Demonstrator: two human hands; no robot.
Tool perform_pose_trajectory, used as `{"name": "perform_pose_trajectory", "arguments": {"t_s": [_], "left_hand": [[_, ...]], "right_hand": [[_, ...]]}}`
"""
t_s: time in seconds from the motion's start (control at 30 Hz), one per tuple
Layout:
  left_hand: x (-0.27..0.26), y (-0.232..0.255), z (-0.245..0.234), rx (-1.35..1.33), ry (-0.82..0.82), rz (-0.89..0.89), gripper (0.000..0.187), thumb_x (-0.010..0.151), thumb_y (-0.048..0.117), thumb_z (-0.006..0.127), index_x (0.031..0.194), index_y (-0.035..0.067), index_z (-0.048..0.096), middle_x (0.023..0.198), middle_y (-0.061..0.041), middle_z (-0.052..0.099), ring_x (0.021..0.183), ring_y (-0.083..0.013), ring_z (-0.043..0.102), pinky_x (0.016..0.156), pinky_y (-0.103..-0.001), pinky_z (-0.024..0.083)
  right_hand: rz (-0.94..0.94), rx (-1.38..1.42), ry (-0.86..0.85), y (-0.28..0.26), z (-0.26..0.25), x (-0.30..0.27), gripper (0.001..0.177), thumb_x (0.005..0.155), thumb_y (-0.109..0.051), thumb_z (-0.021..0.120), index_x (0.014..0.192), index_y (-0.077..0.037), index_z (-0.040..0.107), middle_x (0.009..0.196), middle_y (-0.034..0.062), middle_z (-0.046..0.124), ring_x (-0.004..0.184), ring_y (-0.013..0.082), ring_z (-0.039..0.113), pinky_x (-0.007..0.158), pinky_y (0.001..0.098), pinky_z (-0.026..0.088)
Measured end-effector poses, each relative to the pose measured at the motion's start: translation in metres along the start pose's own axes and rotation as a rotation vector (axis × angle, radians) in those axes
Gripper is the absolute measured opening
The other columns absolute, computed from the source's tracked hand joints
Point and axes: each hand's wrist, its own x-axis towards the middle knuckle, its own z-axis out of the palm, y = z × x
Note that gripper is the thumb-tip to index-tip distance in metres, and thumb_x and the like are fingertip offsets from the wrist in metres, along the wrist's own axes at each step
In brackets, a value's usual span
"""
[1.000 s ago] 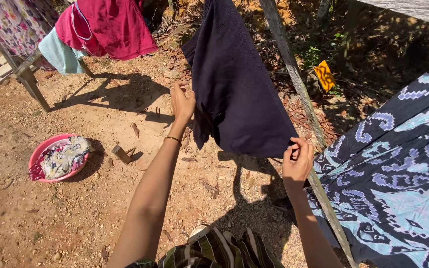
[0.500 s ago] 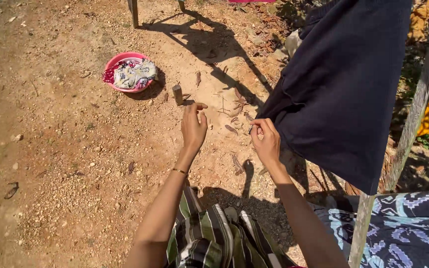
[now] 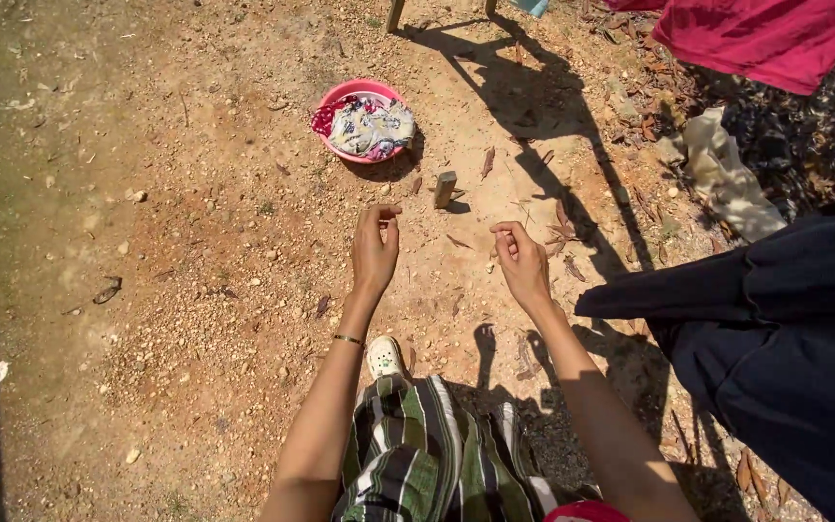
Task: The recorder is taking wet clothes from a pink bucket and hanging them to dry on an outdoor wooden rail.
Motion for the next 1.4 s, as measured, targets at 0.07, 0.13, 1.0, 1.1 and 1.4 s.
{"name": "perform_pose_trajectory", "arguments": {"t_s": [0.07,0.13,1.0,1.1,1.4], "left_hand": [[0.024,-0.027,-0.016,-0.032,0.022,-0.011,0.021,0.099,0.005,0.055,0.117,0.005,0.065,0.113,-0.012,0.067,0.103,-0.0228,0.069,0.093,-0.039,0.055],[0.04,-0.048,-0.031,-0.023,0.037,-0.033,0.021,0.098,0.005,0.056,0.116,0.005,0.066,0.113,-0.012,0.067,0.103,-0.0228,0.069,0.094,-0.039,0.055],[0.376,-0.175,0.029,0.077,-0.137,-0.293,0.019,0.096,0.01,0.06,0.113,0.008,0.068,0.11,-0.012,0.07,0.096,-0.0259,0.07,0.087,-0.04,0.055],[0.413,-0.2,0.06,0.107,-0.17,-0.397,0.02,0.095,0.01,0.06,0.113,0.009,0.068,0.11,-0.014,0.069,0.093,-0.0274,0.071,0.084,-0.043,0.054],[0.49,-0.329,0.151,0.125,-0.26,-0.567,0.019,0.093,0.009,0.061,0.111,0.009,0.067,0.103,-0.016,0.072,0.088,-0.0282,0.071,0.082,-0.042,0.054]], "right_hand": [[0.07,0.025,-0.068,-0.008,0.031,0.028,0.021,0.105,-0.023,0.055,0.116,-0.009,0.066,0.074,0.0041,0.069,0.064,0.0105,0.062,0.06,0.0289,0.05],[0.094,0.029,-0.088,-0.008,0.057,0.05,0.022,0.105,-0.025,0.055,0.116,-0.009,0.067,0.074,0.0038,0.07,0.064,0.0099,0.063,0.06,0.0284,0.05],[0.194,0.244,-0.304,0.095,0.227,0.466,0.025,0.11,-0.021,0.051,0.108,-0.003,0.068,0.077,0.0042,0.069,0.066,0.0078,0.059,0.062,0.0246,0.047],[0.233,0.234,-0.411,0.117,0.257,0.511,0.025,0.109,-0.02,0.05,0.107,-0.003,0.068,0.077,0.0044,0.067,0.067,0.0079,0.061,0.062,0.0242,0.05],[0.357,0.079,-0.582,0.191,0.359,0.605,0.028,0.108,-0.022,0.047,0.106,-0.005,0.069,0.076,0.0042,0.071,0.062,0.0089,0.064,0.06,0.0255,0.051]]}}
